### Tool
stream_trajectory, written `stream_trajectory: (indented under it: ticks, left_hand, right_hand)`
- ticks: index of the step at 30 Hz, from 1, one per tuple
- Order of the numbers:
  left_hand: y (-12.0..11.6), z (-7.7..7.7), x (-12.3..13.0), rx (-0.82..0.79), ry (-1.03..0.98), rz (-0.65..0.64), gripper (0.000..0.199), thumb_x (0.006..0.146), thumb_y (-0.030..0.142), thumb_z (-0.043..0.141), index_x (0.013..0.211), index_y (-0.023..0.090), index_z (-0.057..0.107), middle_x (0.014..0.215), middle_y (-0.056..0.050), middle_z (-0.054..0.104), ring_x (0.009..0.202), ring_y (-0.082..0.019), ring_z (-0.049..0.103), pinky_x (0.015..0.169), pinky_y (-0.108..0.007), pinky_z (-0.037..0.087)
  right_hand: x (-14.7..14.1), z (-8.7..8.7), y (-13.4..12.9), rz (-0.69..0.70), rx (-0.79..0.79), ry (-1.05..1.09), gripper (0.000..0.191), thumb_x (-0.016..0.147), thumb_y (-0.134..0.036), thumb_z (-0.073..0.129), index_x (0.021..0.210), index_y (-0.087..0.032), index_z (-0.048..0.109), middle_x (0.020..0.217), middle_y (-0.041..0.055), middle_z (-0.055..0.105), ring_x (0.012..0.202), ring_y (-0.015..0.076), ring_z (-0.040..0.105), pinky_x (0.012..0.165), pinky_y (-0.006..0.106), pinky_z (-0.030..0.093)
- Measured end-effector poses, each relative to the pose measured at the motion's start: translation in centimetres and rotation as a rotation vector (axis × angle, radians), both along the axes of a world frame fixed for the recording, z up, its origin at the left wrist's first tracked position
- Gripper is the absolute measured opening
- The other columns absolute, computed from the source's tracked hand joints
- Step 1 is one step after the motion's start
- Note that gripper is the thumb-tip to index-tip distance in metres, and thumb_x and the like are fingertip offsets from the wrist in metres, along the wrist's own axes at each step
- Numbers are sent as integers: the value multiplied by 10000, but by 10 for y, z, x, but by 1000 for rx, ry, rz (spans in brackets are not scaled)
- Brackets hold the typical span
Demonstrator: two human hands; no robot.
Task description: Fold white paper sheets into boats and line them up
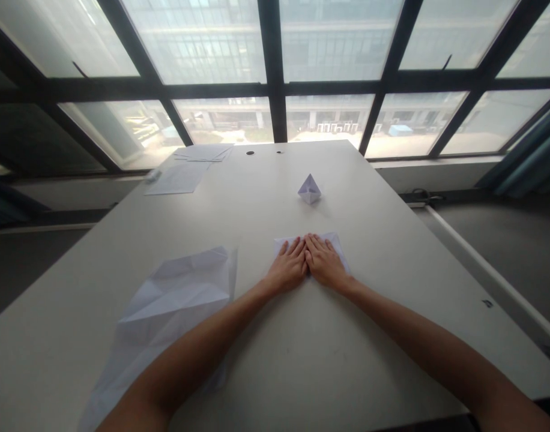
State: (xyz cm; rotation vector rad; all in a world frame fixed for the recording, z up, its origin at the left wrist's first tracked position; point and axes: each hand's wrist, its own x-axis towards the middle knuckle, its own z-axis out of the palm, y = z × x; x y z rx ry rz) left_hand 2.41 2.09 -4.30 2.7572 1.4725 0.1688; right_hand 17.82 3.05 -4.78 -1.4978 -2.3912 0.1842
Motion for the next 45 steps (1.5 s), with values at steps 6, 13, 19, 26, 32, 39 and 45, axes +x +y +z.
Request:
stream_trajectory:
  ticks: [6,13,19,26,32,39,45]
  left_hand:
    - [0,-2,-2,10,-34,61,655,1013,487,211,1550,112,227,1613,-109,229,1501,-243,173,1219,-455,147]
    - [-2,-1,-2,8,-40,78,674,1000,513,251,1550,125,221,1623,-105,195,1506,-241,153,1218,-462,142]
    - [-3,2,-2,-11,-32,114,685,991,514,276,1549,121,219,1622,-115,191,1506,-243,151,1215,-481,144]
    - [-3,4,-1,3,-24,102,645,985,511,309,1547,199,253,1628,-98,186,1502,-265,166,1199,-507,171]
    - [-4,7,0,1,-38,94,638,995,520,266,1564,240,197,1625,-59,215,1503,-263,160,1190,-516,188]
    - [-4,5,-2,13,-22,104,643,981,515,313,1548,220,251,1625,-48,215,1502,-266,161,1202,-512,169]
    - [-4,2,-6,6,-28,165,708,967,574,305,1551,183,220,1621,-94,208,1501,-283,163,1191,-598,107]
  right_hand:
    - [22,-2,0,-36,-2,-94,595,1012,-399,257,1535,-118,291,1602,98,260,1494,244,198,1204,479,155]
    - [41,-3,1,-79,14,-189,583,1006,-398,276,1544,-173,274,1612,86,236,1495,248,192,1199,528,128]
    - [61,-2,3,-134,16,-214,597,1001,-416,291,1541,-160,275,1612,89,241,1493,260,195,1196,540,140]
    - [52,7,-3,-167,75,-209,563,983,-342,330,1487,-95,379,1584,168,283,1482,304,217,1177,611,90]
    - [28,8,-4,129,47,-169,594,966,-218,289,1549,-117,242,1611,95,232,1503,221,167,1206,485,151]
    - [46,0,3,-15,-23,-179,595,1012,-398,238,1544,-134,260,1617,90,207,1501,238,172,1200,529,139]
    - [72,-1,5,-165,-16,-200,587,1003,-367,256,1539,-127,269,1610,103,231,1493,253,198,1186,568,158]
